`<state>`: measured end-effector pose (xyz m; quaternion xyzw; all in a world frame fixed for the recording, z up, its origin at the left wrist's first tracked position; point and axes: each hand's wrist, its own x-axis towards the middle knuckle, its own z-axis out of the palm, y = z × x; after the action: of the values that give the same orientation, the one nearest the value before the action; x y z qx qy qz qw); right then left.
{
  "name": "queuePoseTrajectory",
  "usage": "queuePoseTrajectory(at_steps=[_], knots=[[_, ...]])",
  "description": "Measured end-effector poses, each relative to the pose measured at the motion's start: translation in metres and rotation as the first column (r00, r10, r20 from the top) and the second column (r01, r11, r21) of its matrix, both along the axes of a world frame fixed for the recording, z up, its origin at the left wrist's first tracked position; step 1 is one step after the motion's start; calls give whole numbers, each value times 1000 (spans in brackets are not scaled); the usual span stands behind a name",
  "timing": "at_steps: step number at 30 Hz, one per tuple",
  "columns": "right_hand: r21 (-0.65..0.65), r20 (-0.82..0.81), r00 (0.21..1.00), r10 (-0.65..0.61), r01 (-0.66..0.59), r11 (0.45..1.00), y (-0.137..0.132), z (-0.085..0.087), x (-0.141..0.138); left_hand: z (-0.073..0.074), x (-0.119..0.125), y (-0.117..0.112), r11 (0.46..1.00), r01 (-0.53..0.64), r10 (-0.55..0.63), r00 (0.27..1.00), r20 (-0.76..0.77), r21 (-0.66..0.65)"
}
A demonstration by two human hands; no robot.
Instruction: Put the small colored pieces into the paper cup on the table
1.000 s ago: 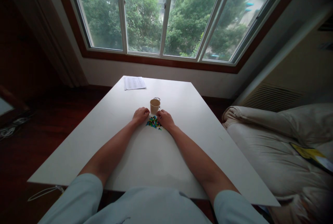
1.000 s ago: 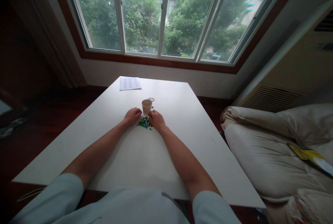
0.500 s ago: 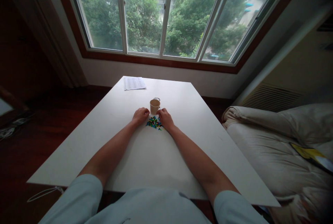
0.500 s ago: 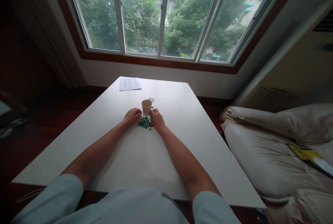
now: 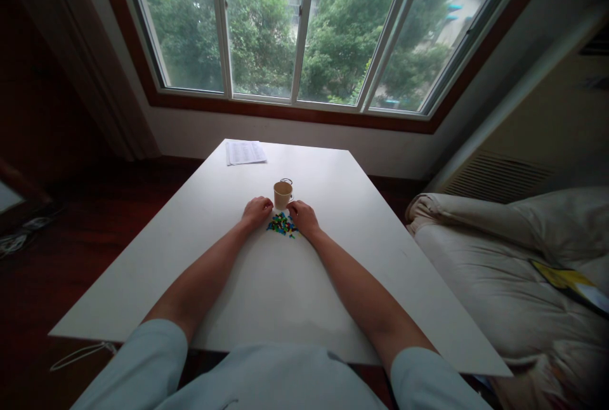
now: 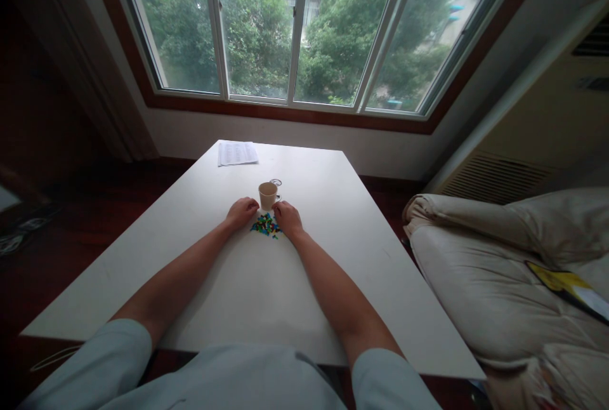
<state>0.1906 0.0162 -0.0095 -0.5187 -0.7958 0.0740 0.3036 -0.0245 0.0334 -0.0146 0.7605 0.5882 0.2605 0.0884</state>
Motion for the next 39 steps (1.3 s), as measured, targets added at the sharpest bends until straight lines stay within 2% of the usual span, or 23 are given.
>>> queuePoseTrajectory(at_steps=[15,32,39], knots=[[34,-19,1000,3,-2,999,2,-3,1,0,0,-1,1000,4,-4,1000,8,-5],[105,-85,996,6,3,994,-9,10,2,-1,0,0,1000,11,-11,1000,5,9],[199,-215,976,-28,72,977,-12,18,-1,-2,0,0,1000,5,-5,1000,10,18]])
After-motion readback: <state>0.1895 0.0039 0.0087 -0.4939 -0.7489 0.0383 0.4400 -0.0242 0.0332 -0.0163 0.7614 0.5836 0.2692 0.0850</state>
